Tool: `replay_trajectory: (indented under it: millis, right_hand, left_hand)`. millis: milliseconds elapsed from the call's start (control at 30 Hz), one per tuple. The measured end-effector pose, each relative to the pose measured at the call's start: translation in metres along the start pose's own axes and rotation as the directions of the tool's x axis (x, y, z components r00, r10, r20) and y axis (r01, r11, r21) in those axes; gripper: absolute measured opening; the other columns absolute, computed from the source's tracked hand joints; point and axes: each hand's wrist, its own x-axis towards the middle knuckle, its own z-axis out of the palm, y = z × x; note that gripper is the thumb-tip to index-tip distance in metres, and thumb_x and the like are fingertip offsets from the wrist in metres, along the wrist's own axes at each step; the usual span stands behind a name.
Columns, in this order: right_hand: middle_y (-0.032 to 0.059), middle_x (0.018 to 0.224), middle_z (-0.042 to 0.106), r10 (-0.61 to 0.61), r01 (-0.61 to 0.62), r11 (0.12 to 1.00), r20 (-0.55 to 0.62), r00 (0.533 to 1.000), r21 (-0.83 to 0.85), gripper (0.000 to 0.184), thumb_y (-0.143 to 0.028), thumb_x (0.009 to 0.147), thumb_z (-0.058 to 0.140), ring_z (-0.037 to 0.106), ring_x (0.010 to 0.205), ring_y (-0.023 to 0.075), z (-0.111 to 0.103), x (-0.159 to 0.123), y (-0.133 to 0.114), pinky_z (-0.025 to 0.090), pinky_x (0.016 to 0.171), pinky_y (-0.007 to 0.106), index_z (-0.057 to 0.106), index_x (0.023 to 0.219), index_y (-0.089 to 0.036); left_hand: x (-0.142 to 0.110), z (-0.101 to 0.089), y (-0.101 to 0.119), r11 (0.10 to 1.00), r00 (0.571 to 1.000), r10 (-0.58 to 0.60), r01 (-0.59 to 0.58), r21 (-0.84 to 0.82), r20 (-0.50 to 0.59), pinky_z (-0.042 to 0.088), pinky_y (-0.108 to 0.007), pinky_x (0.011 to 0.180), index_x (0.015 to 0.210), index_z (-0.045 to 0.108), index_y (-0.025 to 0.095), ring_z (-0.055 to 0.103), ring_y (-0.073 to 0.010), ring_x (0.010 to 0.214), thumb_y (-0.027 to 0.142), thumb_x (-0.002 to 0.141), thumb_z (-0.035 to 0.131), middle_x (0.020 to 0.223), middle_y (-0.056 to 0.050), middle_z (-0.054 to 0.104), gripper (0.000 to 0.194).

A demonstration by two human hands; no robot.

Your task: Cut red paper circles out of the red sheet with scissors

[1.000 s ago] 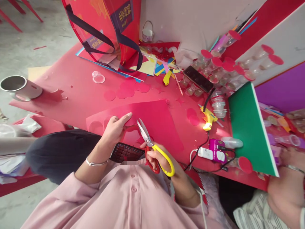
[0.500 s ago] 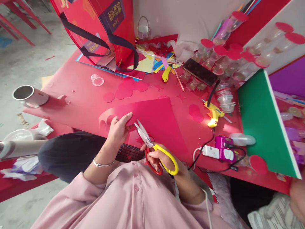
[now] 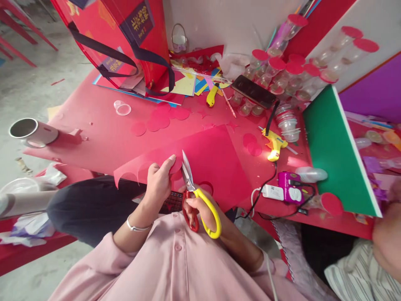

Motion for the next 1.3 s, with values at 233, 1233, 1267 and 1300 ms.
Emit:
replay_trajectory:
  millis: [233, 1233, 1267, 1300]
  right_hand:
    - [-0.0081, 0.059, 0.057, -0.032, 0.032, 0.999, -0.032, 0.999, -0.015, 0.028, -0.049, 0.092, 0.067, 0.051, 0.040, 0.0115, 0.008, 0.004, 0.010, 0.040, 0.035, 0.020, 0.057, 0.097, -0.024]
    - [-0.0069, 0.066, 0.057, -0.157, 0.137, 0.947, -0.044, 0.987, -0.290, 0.018, -0.038, 0.108, 0.059, 0.056, 0.056, 0.0174, 0.004, 0.011, 0.004, 0.048, 0.058, 0.029, 0.063, 0.121, -0.025]
    - [-0.0069, 0.067, 0.057, -0.158, 0.142, 0.947, -0.034, 0.987, -0.288, 0.020, -0.038, 0.109, 0.059, 0.057, 0.057, 0.0175, 0.004, 0.010, 0.003, 0.048, 0.059, 0.029, 0.063, 0.124, -0.025]
    - [-0.0069, 0.068, 0.058, -0.161, 0.147, 0.947, -0.024, 0.987, -0.287, 0.022, -0.038, 0.109, 0.058, 0.057, 0.057, 0.0176, 0.004, 0.010, 0.002, 0.048, 0.059, 0.029, 0.063, 0.126, -0.025]
  left_hand:
    - [0.001, -0.016, 0.000, 0.993, 0.997, 0.025, -0.034, 0.116, 0.078, 0.033, -0.022, 0.044, 0.056, 0.035, 0.026, 0.039, -0.0059, 0.046, 0.039, 0.077, 0.097, 0.051, 0.009, 0.040, 0.067]
    - [0.004, -0.027, 0.001, 0.986, 0.986, -0.008, -0.020, 0.167, 0.169, 0.033, -0.027, 0.041, 0.052, 0.049, 0.025, 0.044, -0.0102, 0.043, 0.045, 0.078, 0.102, 0.050, 0.003, 0.048, 0.062]
    - [0.005, -0.027, 0.001, 0.987, 0.987, -0.005, -0.022, 0.162, 0.164, 0.034, -0.027, 0.041, 0.053, 0.050, 0.024, 0.045, -0.0104, 0.044, 0.045, 0.077, 0.102, 0.050, 0.003, 0.048, 0.061]
    - [0.006, -0.027, 0.000, 0.988, 0.987, -0.001, -0.024, 0.154, 0.159, 0.035, -0.027, 0.043, 0.055, 0.052, 0.024, 0.046, -0.0108, 0.046, 0.044, 0.076, 0.103, 0.051, 0.003, 0.049, 0.059]
